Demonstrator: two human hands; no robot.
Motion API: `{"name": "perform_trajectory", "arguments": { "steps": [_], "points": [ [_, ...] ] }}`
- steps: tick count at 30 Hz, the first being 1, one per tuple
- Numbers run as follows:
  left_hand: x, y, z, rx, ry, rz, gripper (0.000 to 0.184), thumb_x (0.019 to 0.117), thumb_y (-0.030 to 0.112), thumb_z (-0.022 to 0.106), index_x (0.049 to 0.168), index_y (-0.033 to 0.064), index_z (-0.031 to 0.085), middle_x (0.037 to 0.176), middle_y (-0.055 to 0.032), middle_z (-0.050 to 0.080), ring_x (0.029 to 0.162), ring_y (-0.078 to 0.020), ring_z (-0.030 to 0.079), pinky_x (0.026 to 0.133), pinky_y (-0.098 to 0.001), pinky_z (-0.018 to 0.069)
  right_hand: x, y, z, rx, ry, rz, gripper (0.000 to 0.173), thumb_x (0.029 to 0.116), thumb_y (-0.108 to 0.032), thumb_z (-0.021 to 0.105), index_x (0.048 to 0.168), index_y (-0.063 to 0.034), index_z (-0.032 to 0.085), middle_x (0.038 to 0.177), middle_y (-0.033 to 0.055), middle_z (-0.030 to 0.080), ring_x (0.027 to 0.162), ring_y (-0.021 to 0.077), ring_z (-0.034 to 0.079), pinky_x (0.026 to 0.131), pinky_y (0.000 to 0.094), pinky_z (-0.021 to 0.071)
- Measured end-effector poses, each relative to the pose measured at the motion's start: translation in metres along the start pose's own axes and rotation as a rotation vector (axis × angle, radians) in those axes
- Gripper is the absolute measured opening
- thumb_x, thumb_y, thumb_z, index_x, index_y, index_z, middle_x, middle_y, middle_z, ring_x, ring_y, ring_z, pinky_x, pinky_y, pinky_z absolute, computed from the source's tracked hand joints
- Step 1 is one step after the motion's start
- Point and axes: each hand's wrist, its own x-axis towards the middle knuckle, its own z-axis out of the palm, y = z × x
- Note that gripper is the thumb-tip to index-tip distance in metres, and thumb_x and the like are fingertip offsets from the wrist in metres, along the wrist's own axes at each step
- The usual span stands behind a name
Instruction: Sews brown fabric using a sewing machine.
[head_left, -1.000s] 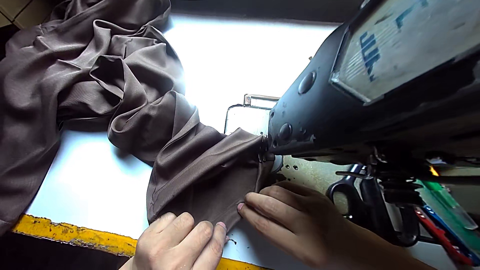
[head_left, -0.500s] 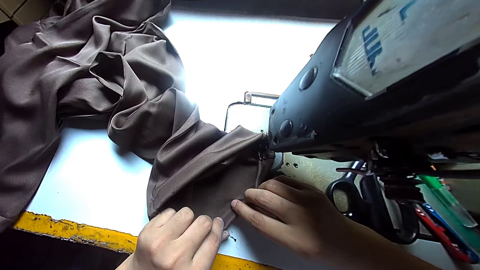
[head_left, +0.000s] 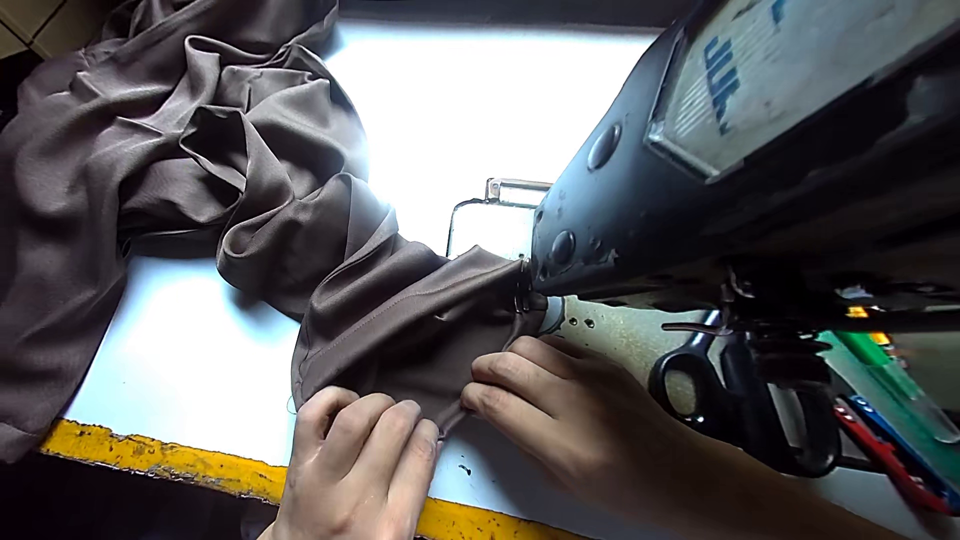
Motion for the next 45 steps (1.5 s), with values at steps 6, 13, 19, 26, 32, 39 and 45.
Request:
{"name": "perform_trajectory", "arguments": {
  "steps": [6,13,19,26,32,39,45],
  "points": [
    [-0.004,0.006,0.002,-0.083,0.037,-0.066,0.016,0.0977,0.021,0.069,0.106,0.0121,0.079,0.081,-0.0015,0.069,0.083,-0.0175,0.061,0.085,-0.0339,0.0469,0.000,0.001,-0.001,0.010,0.004,0.006,0.020,0.0994,-0.008,0.053,0.097,-0.0108,0.072,0.091,0.0038,0.066,0.082,0.0195,0.060,0.065,0.0320,0.0459],
    [0.005,0.013,0.003,0.067,0.040,-0.057,0.022,0.0988,0.031,0.066,0.106,0.0155,0.079,0.084,-0.0008,0.073,0.065,-0.0152,0.059,0.059,-0.0307,0.0408,-0.006,0.002,0.001,0.012,0.024,-0.034,0.020,0.0994,-0.009,0.053,0.100,-0.0110,0.072,0.092,0.0036,0.067,0.083,0.0182,0.060,0.068,0.0314,0.0460],
    [0.005,0.012,0.004,0.058,0.059,-0.011,0.017,0.0976,0.023,0.064,0.099,0.0141,0.079,0.083,0.0002,0.074,0.063,-0.0143,0.057,0.059,-0.0307,0.0411,-0.009,0.004,0.003,0.041,0.026,-0.049,0.021,0.0994,-0.008,0.053,0.100,-0.0112,0.073,0.093,0.0039,0.068,0.085,0.0181,0.062,0.073,0.0325,0.0483],
    [0.005,0.011,0.005,0.048,0.055,0.000,0.018,0.0978,0.022,0.063,0.098,0.0131,0.079,0.082,0.0000,0.074,0.063,-0.0146,0.057,0.059,-0.0305,0.0398,-0.011,0.006,0.002,0.060,0.025,-0.060,0.023,0.0996,-0.008,0.052,0.101,-0.0124,0.074,0.094,0.0038,0.068,0.088,0.0185,0.062,0.076,0.0334,0.0491],
    [0.007,0.012,0.007,0.063,0.059,0.003,0.019,0.0984,0.024,0.064,0.095,0.0116,0.078,0.078,-0.0011,0.071,0.061,-0.0156,0.056,0.057,-0.0312,0.0389,-0.010,0.006,0.001,0.049,0.020,-0.054,0.022,0.0991,-0.008,0.052,0.101,-0.0120,0.074,0.094,0.0042,0.068,0.088,0.0188,0.062,0.077,0.0336,0.0491],
    [0.014,0.011,0.011,0.071,0.004,-0.042,0.025,0.1020,0.024,0.057,0.092,0.0084,0.074,0.080,-0.0053,0.069,0.065,-0.0176,0.062,0.053,-0.0300,0.0427,0.002,0.004,-0.003,0.031,-0.053,0.032,0.024,0.1035,-0.023,0.052,0.091,-0.0135,0.070,0.085,0.0005,0.060,0.083,0.0171,0.058,0.072,0.0323,0.0449],
    [0.011,0.002,0.010,-0.101,0.027,-0.073,0.022,0.1029,0.026,0.060,0.094,0.0110,0.073,0.092,-0.0030,0.070,0.092,-0.0183,0.065,0.080,-0.0315,0.0504,0.008,0.005,-0.006,0.131,-0.063,0.092,0.024,0.1020,-0.024,0.052,0.089,-0.0172,0.070,0.084,-0.0040,0.060,0.084,0.0131,0.058,0.071,0.0295,0.0455]
  ]
}}
